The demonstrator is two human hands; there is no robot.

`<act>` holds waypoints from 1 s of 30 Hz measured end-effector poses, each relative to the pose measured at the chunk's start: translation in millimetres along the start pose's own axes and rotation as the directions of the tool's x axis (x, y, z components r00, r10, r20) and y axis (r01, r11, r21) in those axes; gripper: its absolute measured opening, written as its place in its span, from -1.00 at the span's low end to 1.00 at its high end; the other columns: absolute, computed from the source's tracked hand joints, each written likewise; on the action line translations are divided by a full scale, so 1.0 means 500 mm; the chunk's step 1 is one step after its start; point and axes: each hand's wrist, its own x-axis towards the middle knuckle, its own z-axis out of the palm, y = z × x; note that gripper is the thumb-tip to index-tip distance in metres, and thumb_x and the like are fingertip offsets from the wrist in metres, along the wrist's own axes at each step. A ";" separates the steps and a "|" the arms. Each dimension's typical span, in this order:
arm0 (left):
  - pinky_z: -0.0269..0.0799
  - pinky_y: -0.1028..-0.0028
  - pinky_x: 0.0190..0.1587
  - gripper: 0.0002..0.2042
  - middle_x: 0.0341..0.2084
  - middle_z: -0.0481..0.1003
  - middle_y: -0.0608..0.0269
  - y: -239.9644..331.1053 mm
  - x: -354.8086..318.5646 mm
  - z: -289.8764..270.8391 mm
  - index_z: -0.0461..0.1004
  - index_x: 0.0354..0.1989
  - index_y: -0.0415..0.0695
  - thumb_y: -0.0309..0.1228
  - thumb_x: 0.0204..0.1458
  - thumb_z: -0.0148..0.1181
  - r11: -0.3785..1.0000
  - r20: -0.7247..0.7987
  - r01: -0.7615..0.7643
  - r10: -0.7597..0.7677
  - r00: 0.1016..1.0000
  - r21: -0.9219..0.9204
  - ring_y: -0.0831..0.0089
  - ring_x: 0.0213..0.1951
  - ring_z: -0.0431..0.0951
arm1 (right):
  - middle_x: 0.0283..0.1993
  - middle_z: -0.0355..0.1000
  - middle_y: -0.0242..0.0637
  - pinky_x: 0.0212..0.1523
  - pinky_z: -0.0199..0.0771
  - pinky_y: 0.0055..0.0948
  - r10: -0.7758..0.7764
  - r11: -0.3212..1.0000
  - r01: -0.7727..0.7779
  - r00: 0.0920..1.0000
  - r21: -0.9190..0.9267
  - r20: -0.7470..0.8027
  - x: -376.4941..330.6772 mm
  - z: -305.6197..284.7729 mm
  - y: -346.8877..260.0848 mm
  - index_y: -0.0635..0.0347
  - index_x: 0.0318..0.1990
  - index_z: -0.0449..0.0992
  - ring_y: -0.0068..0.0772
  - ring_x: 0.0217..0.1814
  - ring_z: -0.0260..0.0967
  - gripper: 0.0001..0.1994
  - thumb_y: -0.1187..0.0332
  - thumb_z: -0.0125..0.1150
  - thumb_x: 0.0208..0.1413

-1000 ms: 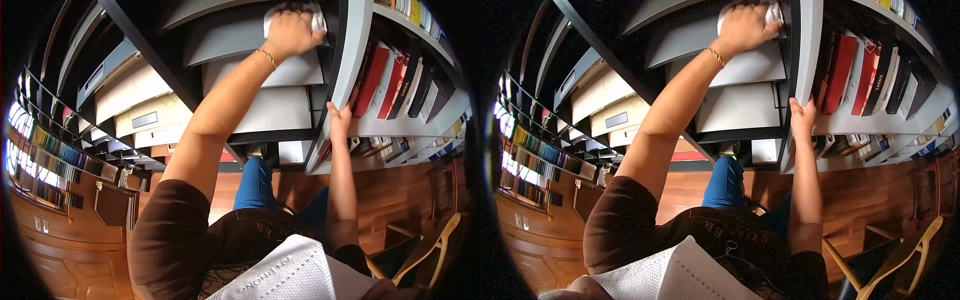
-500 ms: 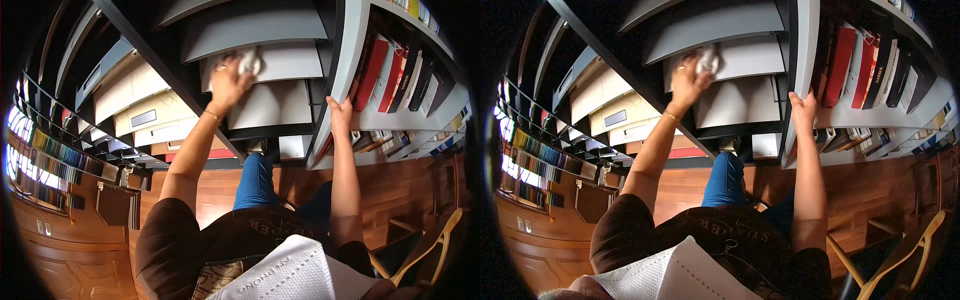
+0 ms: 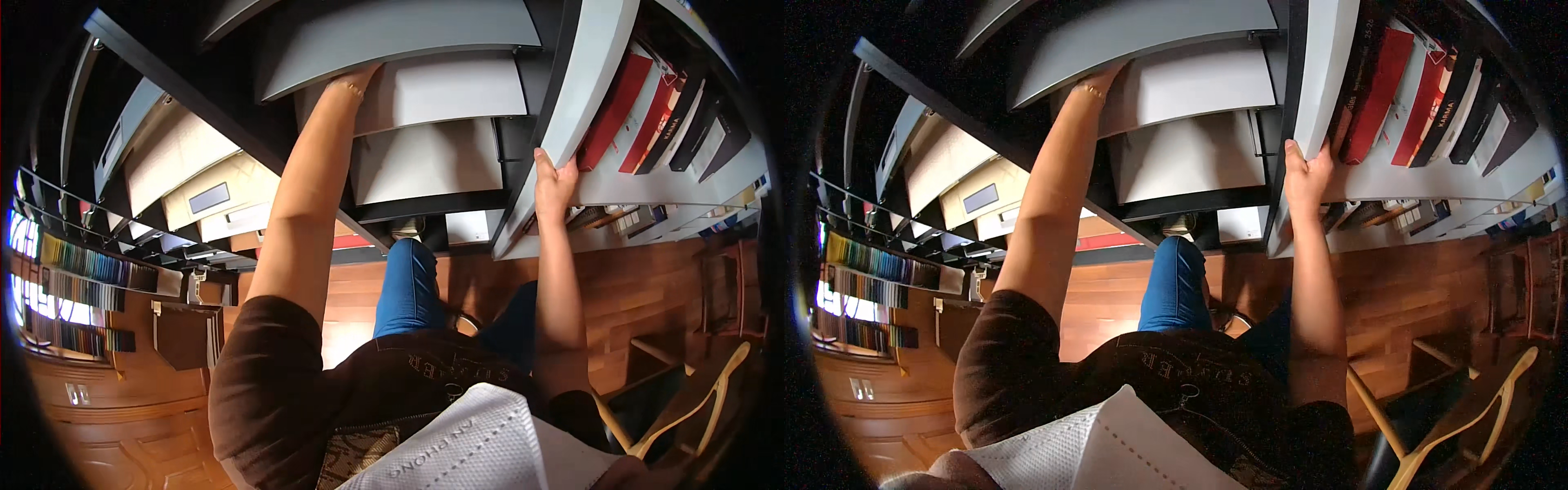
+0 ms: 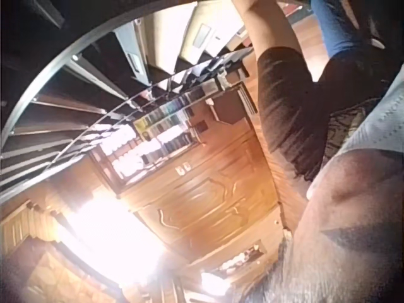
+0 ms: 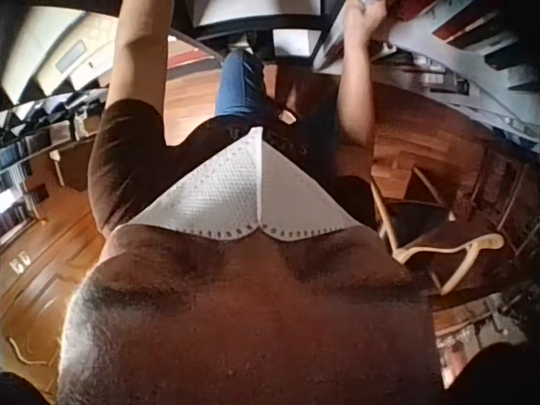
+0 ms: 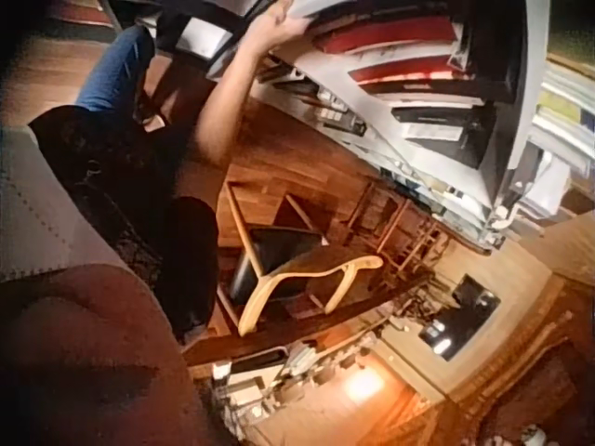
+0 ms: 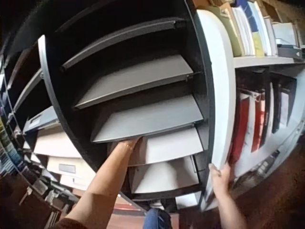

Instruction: The person is cleaning and dusting shelves containing various material samples and binders using a white cloth.

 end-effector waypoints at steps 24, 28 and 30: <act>0.09 -0.05 0.16 -0.42 0.05 0.40 0.01 0.392 -0.145 -0.152 0.40 0.08 -0.08 0.06 -0.05 0.11 0.793 0.274 -0.239 0.095 0.957 0.560 -0.02 0.05 0.38 | -0.13 0.48 -0.18 -0.05 0.35 -0.52 0.061 0.996 -0.066 0.994 0.063 0.086 0.003 0.000 -0.012 0.38 0.03 0.33 -0.43 -0.14 0.42 -0.62 0.51 0.19 0.04; 0.13 0.02 0.15 -0.48 0.14 0.34 0.10 0.371 -0.202 -0.238 0.38 0.08 -0.04 -0.07 -0.05 0.22 0.834 0.285 -0.184 0.034 0.958 0.520 -0.04 0.16 0.30 | -0.12 0.49 -0.19 -0.02 0.35 -0.49 0.027 0.998 -0.022 0.996 -0.058 0.081 0.009 -0.011 -0.004 0.35 0.03 0.35 -0.43 -0.13 0.41 -0.63 0.50 0.19 0.04; 0.13 0.03 0.15 -0.51 0.14 0.34 0.12 0.356 -0.243 -0.271 0.38 0.08 -0.01 -0.16 -0.06 0.26 0.829 0.289 -0.186 0.031 0.957 0.527 0.00 0.17 0.31 | -0.14 0.50 -0.16 -0.04 0.37 -0.46 0.014 0.999 -0.012 0.997 -0.029 0.075 0.006 -0.009 -0.007 0.35 0.01 0.37 -0.39 -0.15 0.44 -0.63 0.47 0.21 0.03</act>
